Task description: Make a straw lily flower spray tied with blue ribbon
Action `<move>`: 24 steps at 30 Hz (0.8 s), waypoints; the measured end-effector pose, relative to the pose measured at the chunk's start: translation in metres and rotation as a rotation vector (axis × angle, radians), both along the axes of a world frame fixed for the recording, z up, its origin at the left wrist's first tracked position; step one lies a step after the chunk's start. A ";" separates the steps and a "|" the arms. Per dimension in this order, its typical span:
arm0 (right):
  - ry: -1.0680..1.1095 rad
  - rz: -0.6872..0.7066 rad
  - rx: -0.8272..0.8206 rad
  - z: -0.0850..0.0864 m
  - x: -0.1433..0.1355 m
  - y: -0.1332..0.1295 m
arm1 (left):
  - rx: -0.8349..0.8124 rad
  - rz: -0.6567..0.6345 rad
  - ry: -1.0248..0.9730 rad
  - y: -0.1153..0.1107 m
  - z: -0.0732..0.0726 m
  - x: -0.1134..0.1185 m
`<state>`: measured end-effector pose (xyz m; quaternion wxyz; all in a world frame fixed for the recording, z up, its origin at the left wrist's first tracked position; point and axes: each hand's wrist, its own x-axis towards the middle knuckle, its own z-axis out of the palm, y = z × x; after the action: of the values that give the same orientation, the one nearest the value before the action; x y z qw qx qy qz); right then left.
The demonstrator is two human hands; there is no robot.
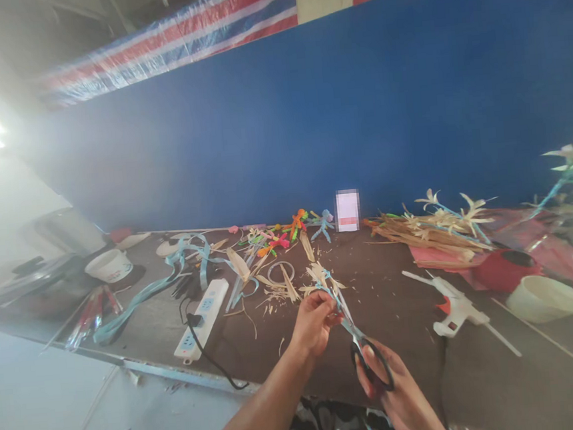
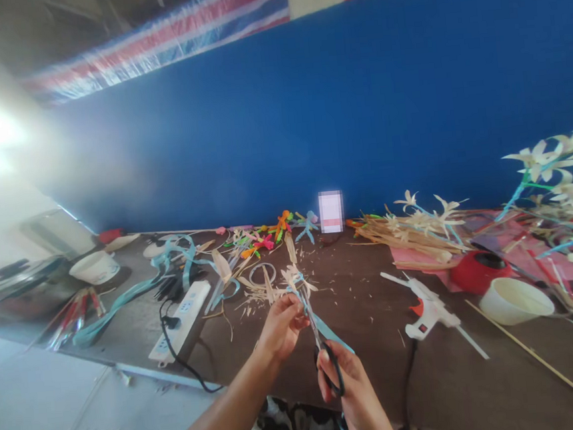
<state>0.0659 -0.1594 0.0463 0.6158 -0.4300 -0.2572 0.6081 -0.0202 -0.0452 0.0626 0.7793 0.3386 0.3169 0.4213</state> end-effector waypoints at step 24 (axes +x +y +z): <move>0.011 -0.064 -0.051 -0.003 -0.004 0.005 | 0.054 0.014 -0.012 0.000 -0.007 -0.008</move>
<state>0.0622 -0.1545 0.0429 0.6252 -0.4502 -0.2244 0.5968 -0.0285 -0.0447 0.0553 0.7688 0.3548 0.3031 0.4372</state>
